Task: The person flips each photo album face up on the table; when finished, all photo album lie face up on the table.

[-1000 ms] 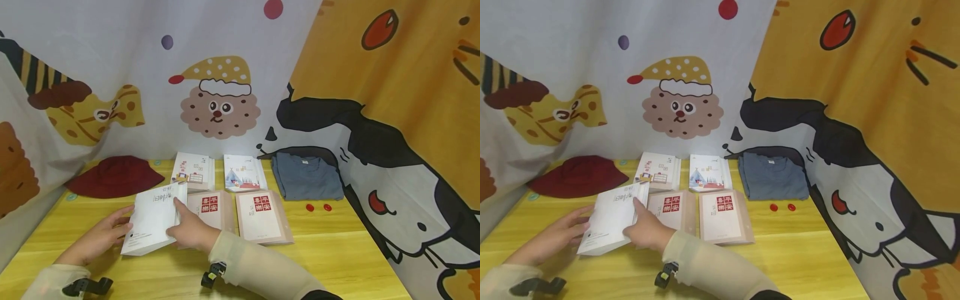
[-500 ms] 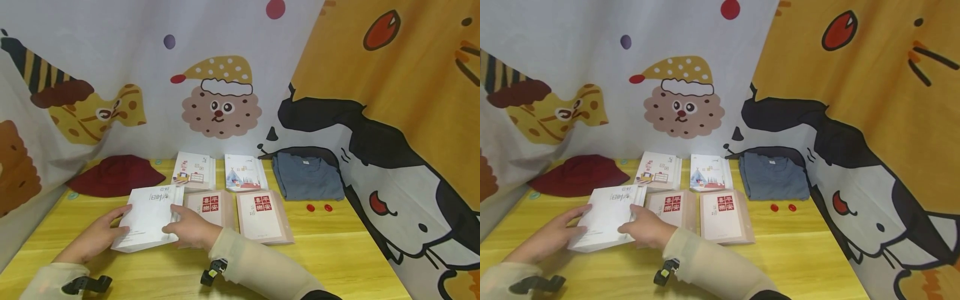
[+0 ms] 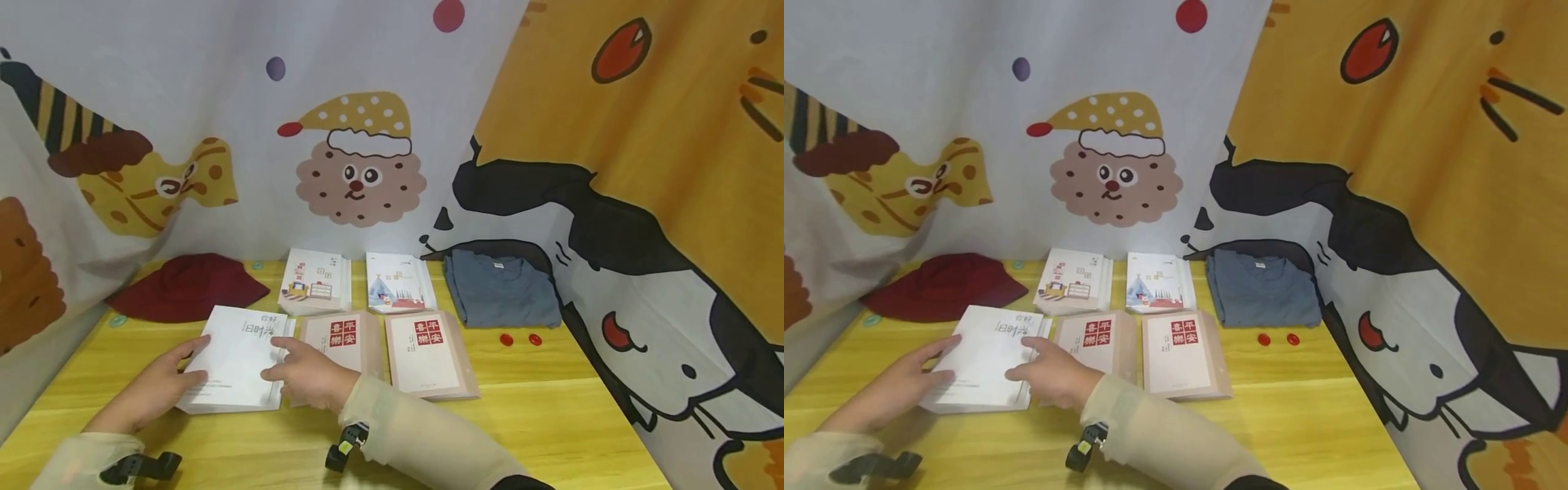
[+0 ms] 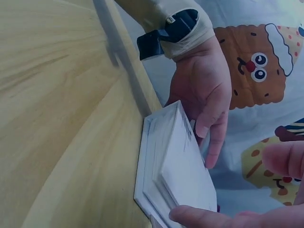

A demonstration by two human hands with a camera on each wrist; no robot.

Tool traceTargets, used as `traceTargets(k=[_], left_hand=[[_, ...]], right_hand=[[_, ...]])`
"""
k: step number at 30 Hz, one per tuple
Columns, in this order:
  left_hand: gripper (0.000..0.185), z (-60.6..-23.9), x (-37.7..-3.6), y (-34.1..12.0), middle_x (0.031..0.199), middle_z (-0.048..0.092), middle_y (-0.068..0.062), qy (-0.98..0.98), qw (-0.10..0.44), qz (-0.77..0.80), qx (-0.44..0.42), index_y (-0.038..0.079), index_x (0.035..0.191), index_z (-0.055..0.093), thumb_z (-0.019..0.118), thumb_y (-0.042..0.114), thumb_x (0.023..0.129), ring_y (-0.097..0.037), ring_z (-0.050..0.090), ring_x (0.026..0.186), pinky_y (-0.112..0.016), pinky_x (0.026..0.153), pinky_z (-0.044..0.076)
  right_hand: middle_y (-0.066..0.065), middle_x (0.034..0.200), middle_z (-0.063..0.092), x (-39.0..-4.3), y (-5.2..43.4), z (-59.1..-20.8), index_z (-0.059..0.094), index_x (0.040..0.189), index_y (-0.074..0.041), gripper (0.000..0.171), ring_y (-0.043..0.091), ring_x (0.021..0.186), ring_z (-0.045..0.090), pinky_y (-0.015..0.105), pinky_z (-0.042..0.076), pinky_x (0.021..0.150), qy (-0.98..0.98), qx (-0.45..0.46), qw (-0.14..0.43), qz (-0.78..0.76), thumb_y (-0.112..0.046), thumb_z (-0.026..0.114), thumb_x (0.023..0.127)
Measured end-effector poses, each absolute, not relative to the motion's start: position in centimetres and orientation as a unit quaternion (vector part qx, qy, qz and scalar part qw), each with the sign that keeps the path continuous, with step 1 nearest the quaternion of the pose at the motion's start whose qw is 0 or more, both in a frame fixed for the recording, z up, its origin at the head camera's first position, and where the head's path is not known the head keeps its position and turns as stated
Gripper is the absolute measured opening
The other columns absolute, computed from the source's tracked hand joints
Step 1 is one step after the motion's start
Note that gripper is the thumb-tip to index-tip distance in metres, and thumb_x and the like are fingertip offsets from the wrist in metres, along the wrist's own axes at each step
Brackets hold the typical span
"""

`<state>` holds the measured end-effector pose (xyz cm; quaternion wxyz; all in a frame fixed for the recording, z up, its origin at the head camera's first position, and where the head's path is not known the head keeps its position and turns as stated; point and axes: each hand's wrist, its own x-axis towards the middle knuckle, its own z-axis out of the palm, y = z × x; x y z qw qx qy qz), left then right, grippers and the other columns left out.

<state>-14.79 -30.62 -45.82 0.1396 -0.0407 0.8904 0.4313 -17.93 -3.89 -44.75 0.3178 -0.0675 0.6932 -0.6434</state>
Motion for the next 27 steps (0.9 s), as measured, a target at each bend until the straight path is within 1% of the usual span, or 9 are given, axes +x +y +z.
traceTargets(k=[4, 6, 9, 11, 13, 16, 19, 22, 27], left_hand=[[0.077, -45.5, -15.0, -30.2, 0.165, 0.012, -0.043, 0.898, 0.134, 0.418, -0.036, -0.01, 0.163, 0.017, 0.06, 0.018, 0.106, -0.064, 0.013, 0.15, -0.078, 0.116, 0.019], [0.076, -45.3, -14.9, -29.9, 0.163, 0.016, -0.045, 0.906, 0.124, 0.403, -0.032, -0.014, 0.161, 0.018, 0.058, 0.021, 0.107, -0.065, 0.02, 0.148, -0.077, 0.115, 0.023], [0.073, -44.7, -14.5, -29.2, 0.159, 0.023, -0.047, 0.922, 0.086, 0.378, -0.021, -0.015, 0.16, 0.023, 0.056, 0.026, 0.109, -0.067, 0.03, 0.141, -0.077, 0.111, 0.032], [0.07, -44.3, -14.2, -28.4, 0.156, 0.029, -0.047, 0.93, 0.043, 0.364, -0.011, -0.013, 0.159, 0.028, 0.055, 0.028, 0.109, -0.066, 0.036, 0.137, -0.077, 0.108, 0.035], [0.066, -43.8, -14.0, -27.2, 0.155, 0.032, -0.046, 0.929, 0.011, 0.371, 0.0, -0.01, 0.159, 0.032, 0.056, 0.026, 0.109, -0.065, 0.037, 0.137, -0.078, 0.107, 0.035], [0.061, -43.2, -13.7, -25.1, 0.156, 0.037, -0.041, 0.914, -0.014, 0.405, 0.02, -0.009, 0.157, 0.038, 0.059, 0.02, 0.107, -0.06, 0.04, 0.138, -0.075, 0.108, 0.037], [0.058, -42.8, -13.7, -23.3, 0.155, 0.043, -0.038, 0.897, -0.01, 0.439, 0.044, -0.009, 0.156, 0.04, 0.06, 0.015, 0.107, -0.057, 0.047, 0.136, -0.07, 0.106, 0.045], [0.056, -43.0, -14.0, -21.6, 0.154, 0.046, -0.035, 0.884, 0.006, 0.464, 0.064, -0.008, 0.155, 0.041, 0.059, 0.013, 0.107, -0.055, 0.052, 0.134, -0.065, 0.104, 0.05], [0.06, -43.7, -14.7, -19.2, 0.163, 0.034, -0.034, 0.85, 0.079, 0.517, 0.069, -0.005, 0.159, 0.035, 0.058, 0.016, 0.108, -0.056, 0.043, 0.144, -0.063, 0.11, 0.048]], right_hand=[[0.028, 0.161, 0.041, -18.1, -3.1, -44.7, 0.049, 0.156, -0.018, 0.07, 0.033, 0.136, 0.055, 0.052, 0.052, 0.108, 0.706, -0.089, 0.306, -0.632, -0.01, 0.075, 0.092], [0.025, 0.162, 0.042, -18.2, -2.4, -44.5, 0.049, 0.157, -0.019, 0.069, 0.033, 0.14, 0.053, 0.049, 0.049, 0.112, 0.726, -0.11, 0.293, -0.612, -0.016, 0.076, 0.093], [0.017, 0.159, 0.049, -18.3, -1.1, -44.0, 0.051, 0.156, -0.024, 0.068, 0.029, 0.143, 0.052, 0.046, 0.047, 0.114, 0.763, -0.137, 0.265, -0.573, -0.028, 0.077, 0.093], [0.012, 0.157, 0.053, -18.6, -0.1, -43.7, 0.052, 0.154, -0.026, 0.067, 0.027, 0.143, 0.052, 0.046, 0.047, 0.114, 0.781, -0.148, 0.243, -0.556, -0.034, 0.077, 0.093], [0.011, 0.156, 0.054, -18.8, 1.0, -43.4, 0.052, 0.154, -0.027, 0.066, 0.028, 0.142, 0.053, 0.047, 0.048, 0.112, 0.785, -0.154, 0.228, -0.555, -0.036, 0.077, 0.093], [0.014, 0.155, 0.054, -19.1, 2.4, -43.0, 0.051, 0.156, -0.022, 0.067, 0.032, 0.142, 0.052, 0.049, 0.048, 0.113, 0.786, -0.159, 0.2, -0.563, -0.035, 0.076, 0.094], [0.018, 0.152, 0.055, -19.3, 3.6, -42.6, 0.051, 0.155, -0.017, 0.068, 0.035, 0.138, 0.055, 0.049, 0.048, 0.112, 0.781, -0.148, 0.175, -0.581, -0.032, 0.077, 0.095], [0.02, 0.153, 0.052, -19.2, 5.0, -42.3, 0.05, 0.156, -0.015, 0.068, 0.039, 0.139, 0.053, 0.052, 0.046, 0.114, 0.779, -0.135, 0.161, -0.591, -0.029, 0.078, 0.095], [0.021, 0.161, 0.044, -19.1, 7.4, -43.0, 0.043, 0.161, -0.015, 0.076, 0.046, 0.147, 0.043, 0.058, 0.037, 0.121, 0.792, -0.121, 0.159, -0.577, -0.033, 0.078, 0.095]])
